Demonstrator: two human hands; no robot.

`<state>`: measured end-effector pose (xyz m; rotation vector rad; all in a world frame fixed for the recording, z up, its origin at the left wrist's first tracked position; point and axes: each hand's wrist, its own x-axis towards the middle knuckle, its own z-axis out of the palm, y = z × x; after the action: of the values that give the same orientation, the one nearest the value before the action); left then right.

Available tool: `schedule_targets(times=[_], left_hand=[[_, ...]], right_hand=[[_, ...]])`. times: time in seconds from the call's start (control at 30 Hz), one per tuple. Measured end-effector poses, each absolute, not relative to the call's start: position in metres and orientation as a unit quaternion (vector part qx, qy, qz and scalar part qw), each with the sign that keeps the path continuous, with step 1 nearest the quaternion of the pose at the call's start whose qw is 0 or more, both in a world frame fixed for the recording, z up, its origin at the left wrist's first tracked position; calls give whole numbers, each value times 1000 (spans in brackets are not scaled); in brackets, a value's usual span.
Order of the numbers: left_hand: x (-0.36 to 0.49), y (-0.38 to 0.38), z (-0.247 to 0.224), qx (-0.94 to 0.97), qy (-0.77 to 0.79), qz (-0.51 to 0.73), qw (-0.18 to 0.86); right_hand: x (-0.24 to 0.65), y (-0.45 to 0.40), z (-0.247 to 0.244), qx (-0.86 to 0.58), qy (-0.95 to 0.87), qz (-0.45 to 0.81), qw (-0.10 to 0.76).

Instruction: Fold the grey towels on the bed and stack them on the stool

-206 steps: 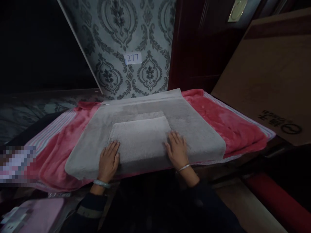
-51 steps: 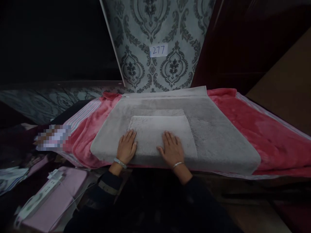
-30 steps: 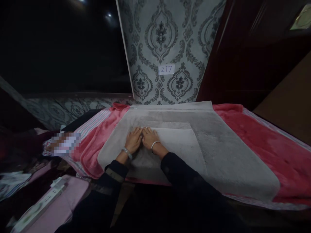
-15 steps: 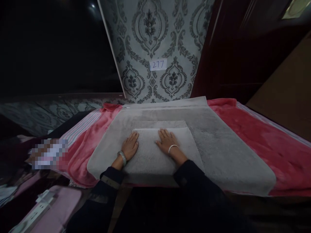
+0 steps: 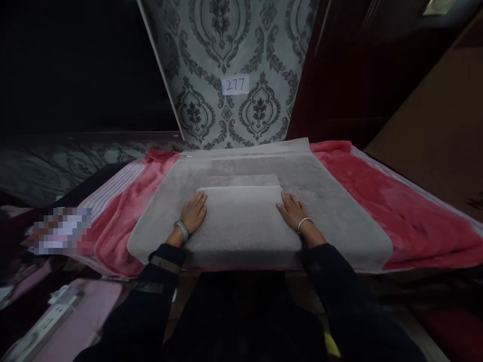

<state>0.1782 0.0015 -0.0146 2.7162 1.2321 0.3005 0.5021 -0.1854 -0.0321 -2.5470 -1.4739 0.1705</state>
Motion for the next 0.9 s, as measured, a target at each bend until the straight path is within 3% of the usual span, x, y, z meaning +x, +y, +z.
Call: schedule_targets(times=[0.23, 0.43, 0.7, 0.9], left_hand=[[177, 8, -19, 908, 397, 121, 64], [178, 11, -22, 908, 395, 128, 59], [177, 17, -24, 909, 392, 129, 63], [175, 17, -25, 910, 384, 134, 78]], right_hand=[[448, -204, -18, -841, -513, -74, 159], [363, -219, -24, -709, -696, -55, 100], [426, -272, -54, -760, -627, -87, 147], [437, -279, -74, -726, -633, -118, 240]])
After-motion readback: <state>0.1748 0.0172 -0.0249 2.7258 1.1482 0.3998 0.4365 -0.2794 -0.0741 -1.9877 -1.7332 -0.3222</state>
